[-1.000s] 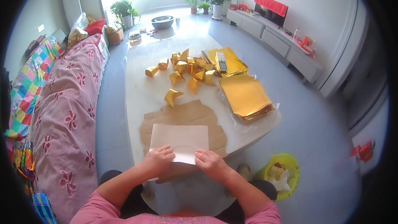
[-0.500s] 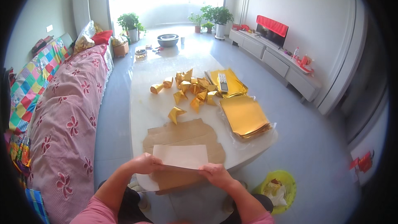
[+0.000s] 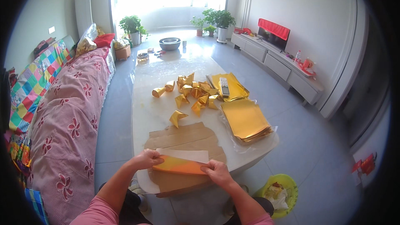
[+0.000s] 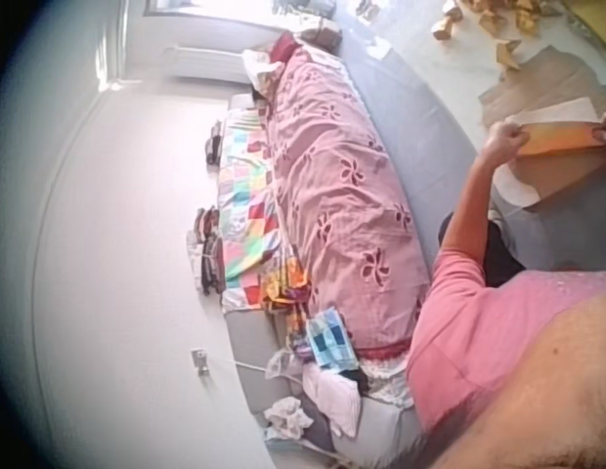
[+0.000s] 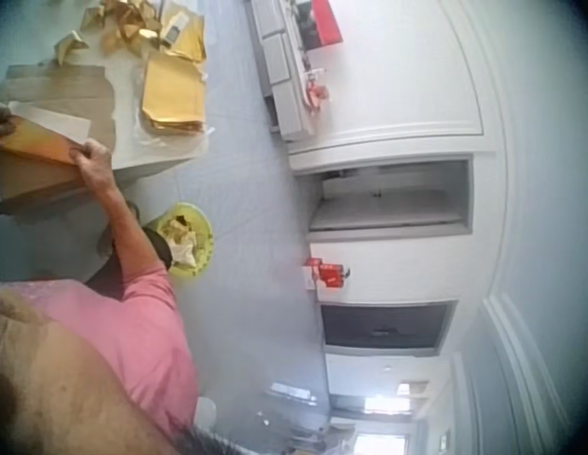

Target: The person sits on the floor and folds rectangular sheets of gold paper into small, triangular, boat-like shapes by hand. They repeatedly fold the paper in half, fold corners to the center, and tuck flaps to form the final shape, placing completed items on a pile.

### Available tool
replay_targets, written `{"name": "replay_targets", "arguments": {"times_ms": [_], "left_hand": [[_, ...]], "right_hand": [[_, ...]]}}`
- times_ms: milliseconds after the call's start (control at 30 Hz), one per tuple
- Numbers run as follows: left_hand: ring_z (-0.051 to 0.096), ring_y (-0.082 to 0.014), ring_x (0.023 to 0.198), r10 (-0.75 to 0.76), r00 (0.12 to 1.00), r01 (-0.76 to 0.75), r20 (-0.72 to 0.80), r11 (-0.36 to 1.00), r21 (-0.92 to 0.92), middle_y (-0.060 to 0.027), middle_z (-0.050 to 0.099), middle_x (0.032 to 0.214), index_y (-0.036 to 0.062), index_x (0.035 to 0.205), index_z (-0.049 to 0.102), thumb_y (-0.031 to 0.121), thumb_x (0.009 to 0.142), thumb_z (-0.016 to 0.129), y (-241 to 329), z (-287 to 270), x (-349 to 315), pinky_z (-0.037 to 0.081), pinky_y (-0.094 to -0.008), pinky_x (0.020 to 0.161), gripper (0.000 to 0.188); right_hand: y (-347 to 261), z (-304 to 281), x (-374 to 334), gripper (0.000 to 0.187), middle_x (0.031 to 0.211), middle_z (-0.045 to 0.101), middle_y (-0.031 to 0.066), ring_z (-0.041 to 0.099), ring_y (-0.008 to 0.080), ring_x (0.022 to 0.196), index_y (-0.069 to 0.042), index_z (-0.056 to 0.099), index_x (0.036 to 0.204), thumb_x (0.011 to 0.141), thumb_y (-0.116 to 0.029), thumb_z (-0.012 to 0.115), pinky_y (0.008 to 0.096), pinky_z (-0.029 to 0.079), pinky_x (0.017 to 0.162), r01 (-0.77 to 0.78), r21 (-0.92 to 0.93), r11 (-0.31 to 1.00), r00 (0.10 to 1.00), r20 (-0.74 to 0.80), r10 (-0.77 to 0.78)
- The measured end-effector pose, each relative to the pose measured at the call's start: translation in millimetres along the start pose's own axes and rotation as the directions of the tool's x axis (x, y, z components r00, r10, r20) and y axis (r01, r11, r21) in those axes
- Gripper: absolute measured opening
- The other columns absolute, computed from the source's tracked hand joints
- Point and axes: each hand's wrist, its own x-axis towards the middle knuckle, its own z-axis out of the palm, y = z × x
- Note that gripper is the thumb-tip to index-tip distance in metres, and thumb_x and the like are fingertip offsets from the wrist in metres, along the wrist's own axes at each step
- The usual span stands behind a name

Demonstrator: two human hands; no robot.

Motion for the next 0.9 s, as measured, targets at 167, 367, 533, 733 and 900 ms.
{"name": "replay_targets", "arguments": {"times_ms": [167,367,533,733,900], "left_hand": [[0.057,-0.0156,0.072,0.011,0.999,-0.011,-0.037,1.000,-0.004,-0.0107,0.064,0.076,0.0001,0.096,0.067,0.028,0.089,0.066,0.5,3.1,-1.9,0.048,-0.0330,0.068,0.029],[0.061,-0.0231,0.071,-0.009,1.000,0.009,-0.008,1.000,0.001,-0.0164,0.065,0.076,-0.0003,0.090,0.065,0.028,0.088,0.065,-2.2,3.9,-5.4,0.049,-0.0379,0.069,0.028],[0.057,-0.0172,0.065,-0.016,0.999,0.014,-0.030,0.998,-0.055,-0.0114,0.061,0.068,-0.0008,0.086,0.064,0.028,0.087,0.066,-4.4,4.4,-3.3,0.047,-0.0364,0.062,0.029],[0.052,-0.0073,0.062,-0.068,0.994,0.059,-0.082,0.992,-0.115,0.0014,0.061,0.070,0.0024,0.088,0.068,0.020,0.087,0.072,-44.0,20.4,8.3,0.045,-0.0283,0.054,0.018],[0.050,-0.0081,0.068,0.024,0.997,-0.051,-0.075,0.925,-0.378,-0.0004,0.059,0.072,-0.0017,0.086,0.064,0.012,0.085,0.069,-53.5,28.2,8.5,0.045,-0.0297,0.059,0.015]], "right_hand": [[2.8,5.5,3.5,0.019,0.074,0.064,-0.0006,0.053,0.0041,0.071,0.000,0.067,0.089,0.087,-0.017,0.074,0.0240,0.046,0.063,-0.003,-0.034,0.999,0.998,-0.063,0.001],[-1.0,9.8,0.5,0.022,0.077,0.068,0.0062,0.059,0.0074,0.071,0.001,0.066,0.091,0.085,-0.018,0.076,0.0267,0.049,0.063,0.034,-0.065,0.997,0.997,-0.070,-0.038],[-2.3,6.4,6.1,0.025,0.080,0.070,0.0130,0.066,0.0175,0.074,0.001,0.066,0.091,0.085,-0.022,0.074,0.0325,0.051,0.067,0.032,-0.143,0.989,0.995,-0.087,-0.044],[-1.7,17.3,12.5,0.023,0.079,0.067,0.0200,0.066,0.0339,0.074,0.001,0.062,0.087,0.084,-0.020,0.070,0.0400,0.051,0.068,0.017,-0.222,0.975,0.990,-0.134,-0.048],[23.7,14.8,8.6,0.024,0.072,0.061,0.0139,0.059,0.0241,0.065,0.003,0.060,0.101,0.085,-0.013,0.068,0.0371,0.048,0.062,0.017,-0.122,0.992,0.987,-0.157,-0.036]]}}
